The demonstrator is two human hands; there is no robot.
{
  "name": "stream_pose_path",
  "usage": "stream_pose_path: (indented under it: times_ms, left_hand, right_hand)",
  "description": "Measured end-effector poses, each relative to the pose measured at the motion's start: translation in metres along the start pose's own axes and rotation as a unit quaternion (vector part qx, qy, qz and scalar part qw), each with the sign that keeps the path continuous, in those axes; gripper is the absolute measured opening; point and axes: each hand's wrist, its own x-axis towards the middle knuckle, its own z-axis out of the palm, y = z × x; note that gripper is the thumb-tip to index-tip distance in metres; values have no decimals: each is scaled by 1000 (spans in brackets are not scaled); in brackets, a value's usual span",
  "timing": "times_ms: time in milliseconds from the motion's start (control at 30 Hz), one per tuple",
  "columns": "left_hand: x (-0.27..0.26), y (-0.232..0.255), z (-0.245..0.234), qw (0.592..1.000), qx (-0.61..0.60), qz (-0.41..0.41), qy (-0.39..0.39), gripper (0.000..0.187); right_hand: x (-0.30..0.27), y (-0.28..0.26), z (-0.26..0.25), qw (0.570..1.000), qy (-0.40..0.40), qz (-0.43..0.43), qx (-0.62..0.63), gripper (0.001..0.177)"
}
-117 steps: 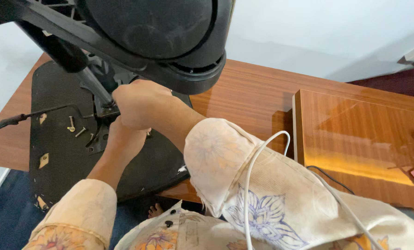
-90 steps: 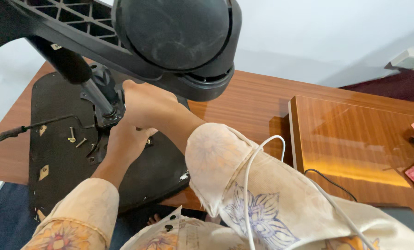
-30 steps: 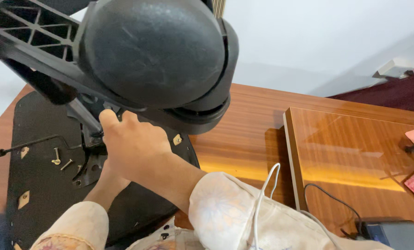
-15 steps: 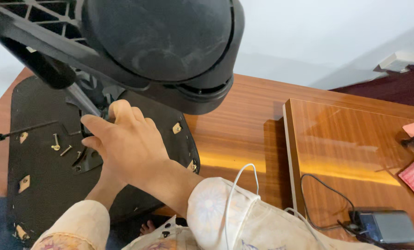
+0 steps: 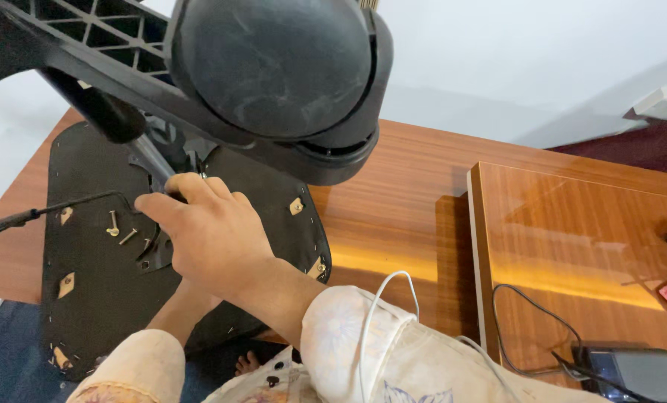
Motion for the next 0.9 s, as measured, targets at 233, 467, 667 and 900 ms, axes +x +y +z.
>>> stream_pose_path:
  times_ms: [233,467,667,900]
  left_hand:
    - [7,-12,-2,980,-176,-94,-12,41]
    - [12,-16,-2,993,-82,-79,-15,41]
    - [15,-16,-3,997,-18,-70,-1,41]
    - [13,-20,0,997,43,-66,10,40]
  right_hand:
    - [4,5,-16,1000,-6,7,-12,37]
    - [5,8,-16,1000,-11,21,-11,15]
    - [-5,11,-12,999,-9,-15,-29,41]
    - [-12,8,-25,998,-45,-2,-51,62]
